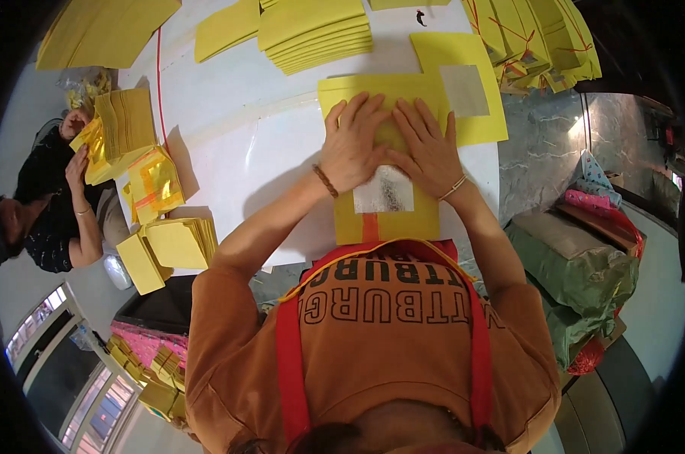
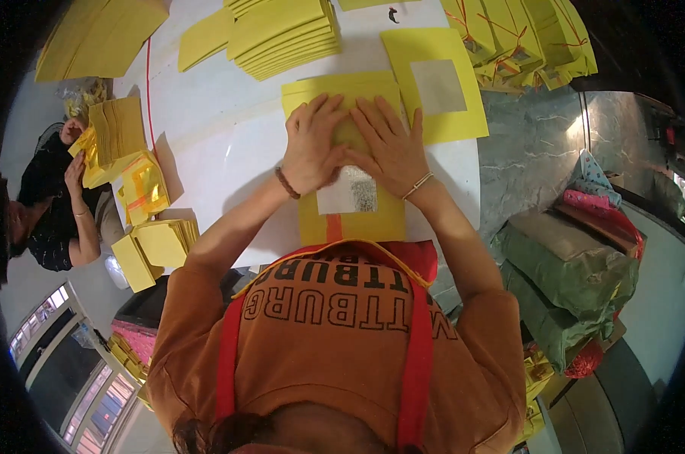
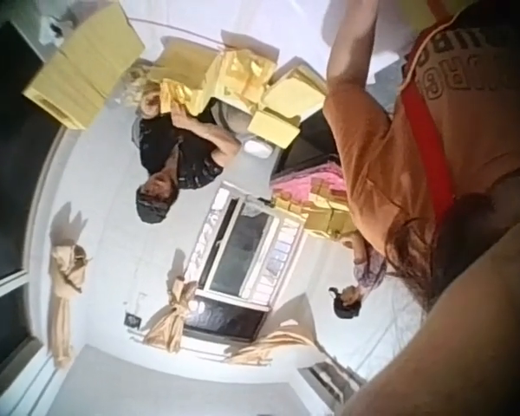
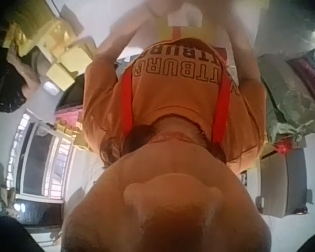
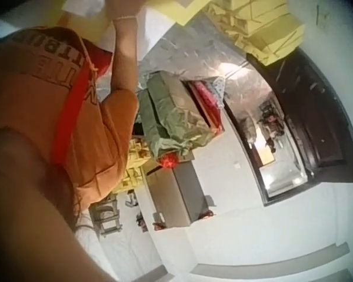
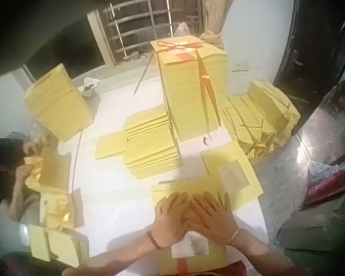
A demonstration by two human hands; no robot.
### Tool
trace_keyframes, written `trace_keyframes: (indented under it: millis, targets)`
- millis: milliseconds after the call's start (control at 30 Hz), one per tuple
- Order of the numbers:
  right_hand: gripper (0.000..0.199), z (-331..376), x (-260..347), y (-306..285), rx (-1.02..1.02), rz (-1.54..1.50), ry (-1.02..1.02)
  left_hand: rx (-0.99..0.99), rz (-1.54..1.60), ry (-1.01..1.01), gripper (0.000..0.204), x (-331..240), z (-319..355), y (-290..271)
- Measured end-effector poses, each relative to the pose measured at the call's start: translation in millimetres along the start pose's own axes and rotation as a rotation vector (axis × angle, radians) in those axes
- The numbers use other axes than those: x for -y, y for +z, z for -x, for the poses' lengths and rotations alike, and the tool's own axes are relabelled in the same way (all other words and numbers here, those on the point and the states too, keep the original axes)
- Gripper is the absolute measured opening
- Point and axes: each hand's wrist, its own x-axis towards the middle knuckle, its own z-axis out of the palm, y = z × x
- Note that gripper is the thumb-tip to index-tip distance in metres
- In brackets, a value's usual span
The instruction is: Applying foil patches and organizing stacks of yellow paper sheets.
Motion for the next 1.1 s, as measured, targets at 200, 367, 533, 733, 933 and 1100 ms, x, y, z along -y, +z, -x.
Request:
trace_keyframes:
  millis: [200, 367, 533, 733, 933, 1100]
  targets:
    - [0.060, -2.2, 6.6, -0.4, 0.064, 0.075, 0.004, -0.099, 0.301, 0.065, 0.053, 7.9, 3.0, -21.8]
    - [0.063, -4.7, -0.4, -6.9, 0.183, 0.081, 0.044, 0.076, -0.005, 0.318, 0.053, 4.9, 0.6, -16.9]
    - [0.051, -7.7, -34.8, -19.7, 0.177, -1.322, 0.199, 0.065, -0.453, 0.373, 0.056, -20.0, 4.3, -15.7]
    - [0.052, -20.0, -31.6, -36.5, -0.090, -1.308, 0.373, 0.012, -0.240, 0.240, 0.045, -12.4, -3.3, -15.3]
    - [0.054, -16.7, -27.2, -40.1, -0.409, -1.353, 0.398, -0.428, 0.119, 0.245, 0.037, 42.1, -6.4, -129.0]
    - [0.045, 5.4, -26.8, -21.1, -0.199, -1.049, 0.258, -0.652, -0.303, -0.028, 0.049, 156.3, -15.4, -178.4]
